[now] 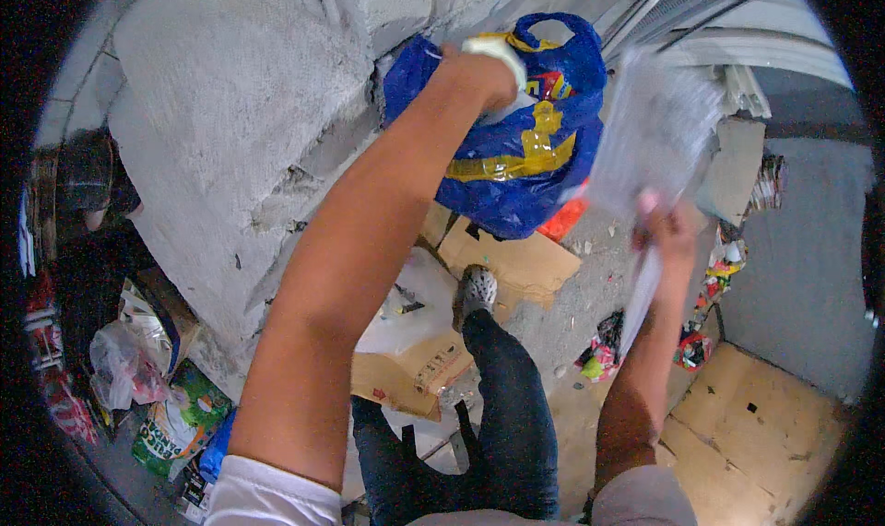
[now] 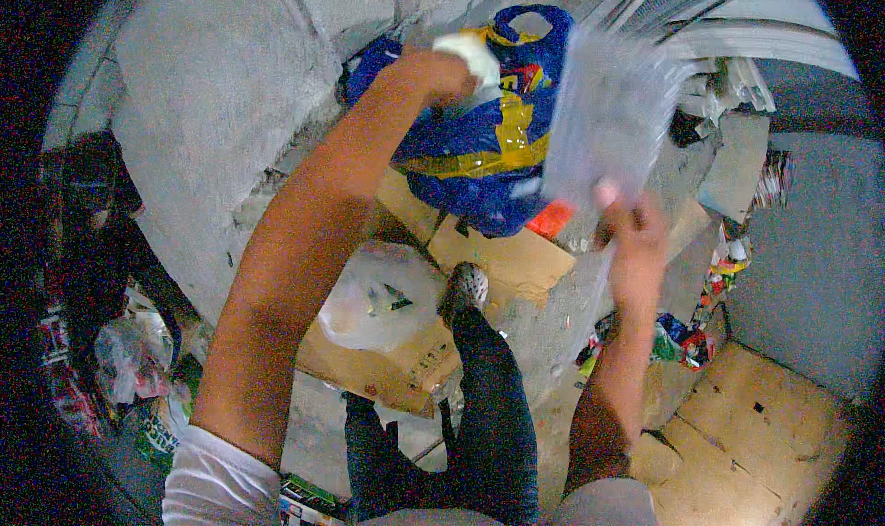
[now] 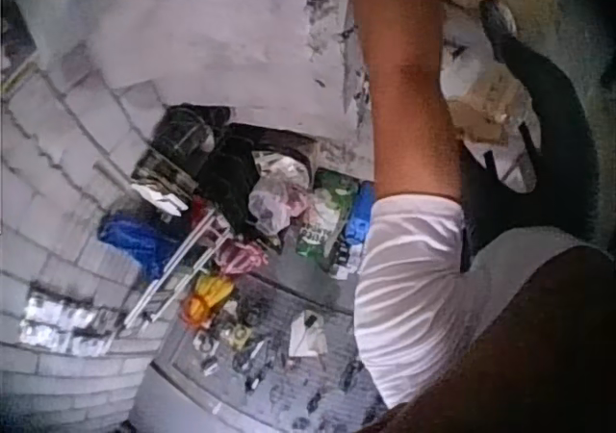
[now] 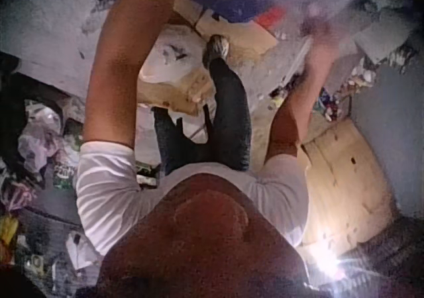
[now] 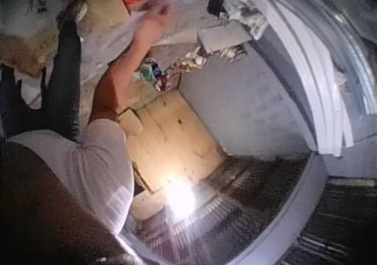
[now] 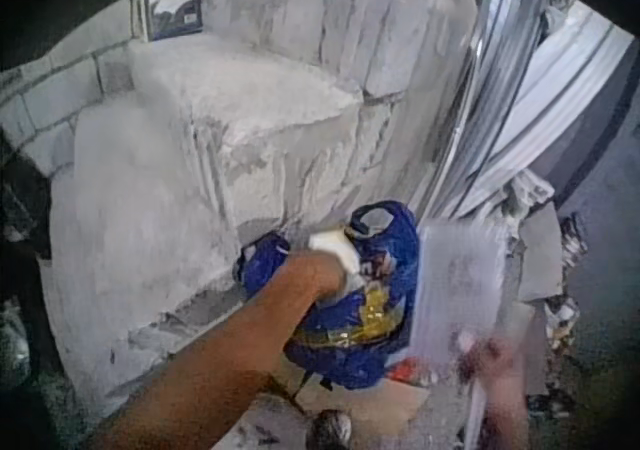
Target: The person sorts various small items from a clear plastic bag into a larger blue bag. They handle plastic bags, papers, and small packaged goods one by one, transferring them between containers in a cluttered room.
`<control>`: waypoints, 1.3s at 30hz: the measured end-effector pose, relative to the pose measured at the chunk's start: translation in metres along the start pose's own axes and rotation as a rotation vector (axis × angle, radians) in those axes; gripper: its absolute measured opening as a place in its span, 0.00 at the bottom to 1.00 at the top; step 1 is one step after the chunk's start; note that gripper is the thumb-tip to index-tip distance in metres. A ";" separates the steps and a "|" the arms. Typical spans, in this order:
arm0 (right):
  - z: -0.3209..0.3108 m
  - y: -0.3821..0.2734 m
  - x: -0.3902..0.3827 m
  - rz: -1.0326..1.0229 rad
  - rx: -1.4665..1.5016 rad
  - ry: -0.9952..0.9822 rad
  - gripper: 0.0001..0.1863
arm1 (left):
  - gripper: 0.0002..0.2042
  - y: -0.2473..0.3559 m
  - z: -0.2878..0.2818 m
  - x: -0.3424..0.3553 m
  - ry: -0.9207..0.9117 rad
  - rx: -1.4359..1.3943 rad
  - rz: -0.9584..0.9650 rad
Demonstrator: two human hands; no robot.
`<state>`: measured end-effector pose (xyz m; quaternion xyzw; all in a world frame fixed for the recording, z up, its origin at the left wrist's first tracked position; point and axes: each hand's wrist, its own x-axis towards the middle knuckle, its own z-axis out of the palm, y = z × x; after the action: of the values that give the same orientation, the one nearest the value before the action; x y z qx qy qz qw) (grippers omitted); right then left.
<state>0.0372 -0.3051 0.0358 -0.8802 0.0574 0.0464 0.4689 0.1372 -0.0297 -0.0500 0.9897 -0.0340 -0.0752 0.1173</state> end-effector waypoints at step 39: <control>0.212 0.113 0.197 -0.659 -1.439 -0.984 0.32 | 0.19 -0.032 -0.014 -0.055 0.595 -0.967 -0.454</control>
<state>0.2096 -0.2026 -0.2013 -0.8120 -0.4432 0.3032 -0.2286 0.0872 0.0091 -0.0368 0.7852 0.2500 0.1747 0.5389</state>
